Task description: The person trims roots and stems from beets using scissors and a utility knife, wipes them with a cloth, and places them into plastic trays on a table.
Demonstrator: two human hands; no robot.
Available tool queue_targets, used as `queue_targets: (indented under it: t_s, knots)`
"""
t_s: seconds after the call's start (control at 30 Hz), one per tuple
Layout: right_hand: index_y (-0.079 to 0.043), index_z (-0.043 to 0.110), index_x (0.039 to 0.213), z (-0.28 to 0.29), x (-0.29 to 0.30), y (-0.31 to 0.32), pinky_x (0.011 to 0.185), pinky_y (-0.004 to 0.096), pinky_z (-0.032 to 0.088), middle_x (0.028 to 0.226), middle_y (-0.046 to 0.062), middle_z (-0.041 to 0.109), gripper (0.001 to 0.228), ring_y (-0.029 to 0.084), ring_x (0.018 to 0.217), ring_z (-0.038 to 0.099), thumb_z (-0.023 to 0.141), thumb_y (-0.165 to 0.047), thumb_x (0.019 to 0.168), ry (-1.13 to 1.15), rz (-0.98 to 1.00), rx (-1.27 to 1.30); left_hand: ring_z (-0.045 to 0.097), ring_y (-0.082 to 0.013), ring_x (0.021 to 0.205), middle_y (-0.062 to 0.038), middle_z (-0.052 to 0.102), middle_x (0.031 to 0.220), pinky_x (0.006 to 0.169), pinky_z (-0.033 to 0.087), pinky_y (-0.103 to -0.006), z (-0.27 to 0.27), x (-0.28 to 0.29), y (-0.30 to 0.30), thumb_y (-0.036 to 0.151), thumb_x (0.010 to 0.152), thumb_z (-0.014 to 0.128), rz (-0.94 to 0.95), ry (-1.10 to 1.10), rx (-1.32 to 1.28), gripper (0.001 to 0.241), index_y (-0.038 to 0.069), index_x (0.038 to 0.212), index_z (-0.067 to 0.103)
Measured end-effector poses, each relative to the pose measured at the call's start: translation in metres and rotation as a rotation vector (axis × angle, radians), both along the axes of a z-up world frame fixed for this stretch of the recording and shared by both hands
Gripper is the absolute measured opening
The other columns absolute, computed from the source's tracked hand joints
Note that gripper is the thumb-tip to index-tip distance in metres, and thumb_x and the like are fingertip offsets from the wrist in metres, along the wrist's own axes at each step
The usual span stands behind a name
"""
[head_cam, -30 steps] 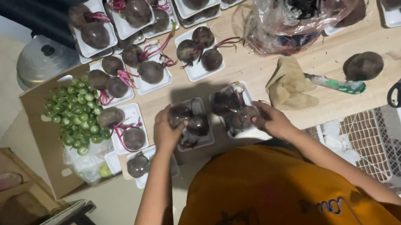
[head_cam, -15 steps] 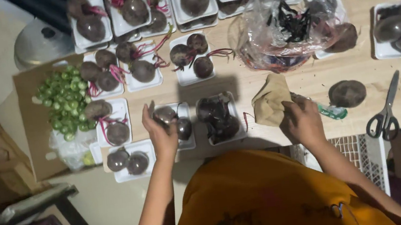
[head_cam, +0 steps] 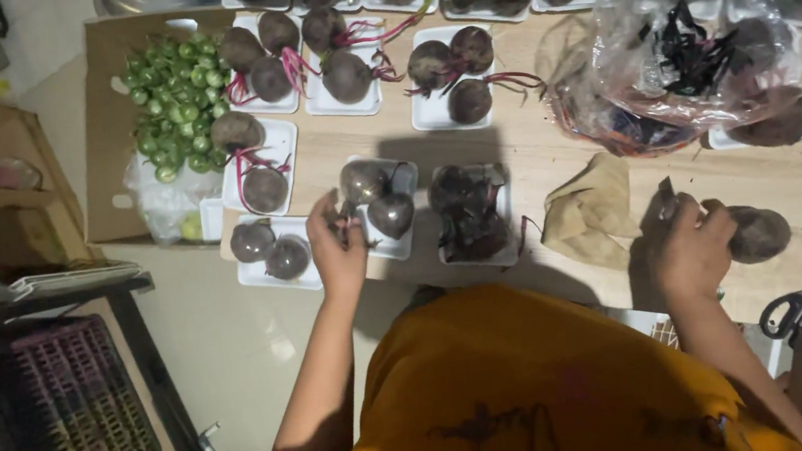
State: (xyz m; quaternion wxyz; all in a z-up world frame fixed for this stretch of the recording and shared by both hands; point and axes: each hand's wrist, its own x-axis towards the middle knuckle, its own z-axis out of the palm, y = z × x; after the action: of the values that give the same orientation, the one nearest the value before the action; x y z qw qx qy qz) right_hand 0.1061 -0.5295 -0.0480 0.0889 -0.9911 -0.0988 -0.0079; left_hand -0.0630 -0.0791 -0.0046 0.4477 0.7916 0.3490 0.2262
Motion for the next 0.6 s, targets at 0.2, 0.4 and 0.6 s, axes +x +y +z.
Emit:
queue_targets:
  t_s: [0.2, 0.4, 0.6]
  knots:
    - [-0.020, 0.057, 0.148, 0.027, -0.006, 0.072, 0.081, 0.060, 0.052, 0.131, 0.038, 0.055, 0.060, 0.052, 0.109, 0.057, 0.068, -0.023, 0.089, -0.039, 0.476, 0.215, 0.060, -0.0245, 0.104, -0.014, 0.059, 0.125, 0.093, 0.049, -0.0322, -0.019, -0.010, -0.003, 0.007, 0.086, 0.064, -0.122, 0.067, 0.119, 0.042, 0.010, 0.128, 0.059]
    - [-0.028, 0.073, 0.115, -0.004, -0.011, 0.085, 0.085, 0.060, 0.046, 0.137, 0.016, 0.060, 0.030, 0.042, 0.115, 0.057, 0.064, -0.034, 0.087, 0.058, 0.413, -0.075, 0.059, -0.0252, 0.094, -0.010, 0.060, 0.115, 0.091, 0.047, -0.0368, -0.016, -0.013, -0.008, 0.015, 0.086, 0.065, -0.210, 0.124, 0.170, 0.034, 0.015, 0.120, 0.063]
    - [-0.012, 0.071, 0.125, -0.010, -0.002, 0.026, 0.090, 0.054, 0.045, 0.127, 0.024, 0.054, 0.046, 0.046, 0.112, 0.052, 0.070, -0.020, 0.079, -0.030, 0.102, 0.126, 0.056, -0.0358, 0.120, -0.015, 0.059, 0.126, 0.100, 0.045, -0.0455, -0.030, 0.000, -0.030, 0.012, 0.081, 0.066, -0.521, 0.074, 0.221, 0.047, 0.010, 0.128, 0.058]
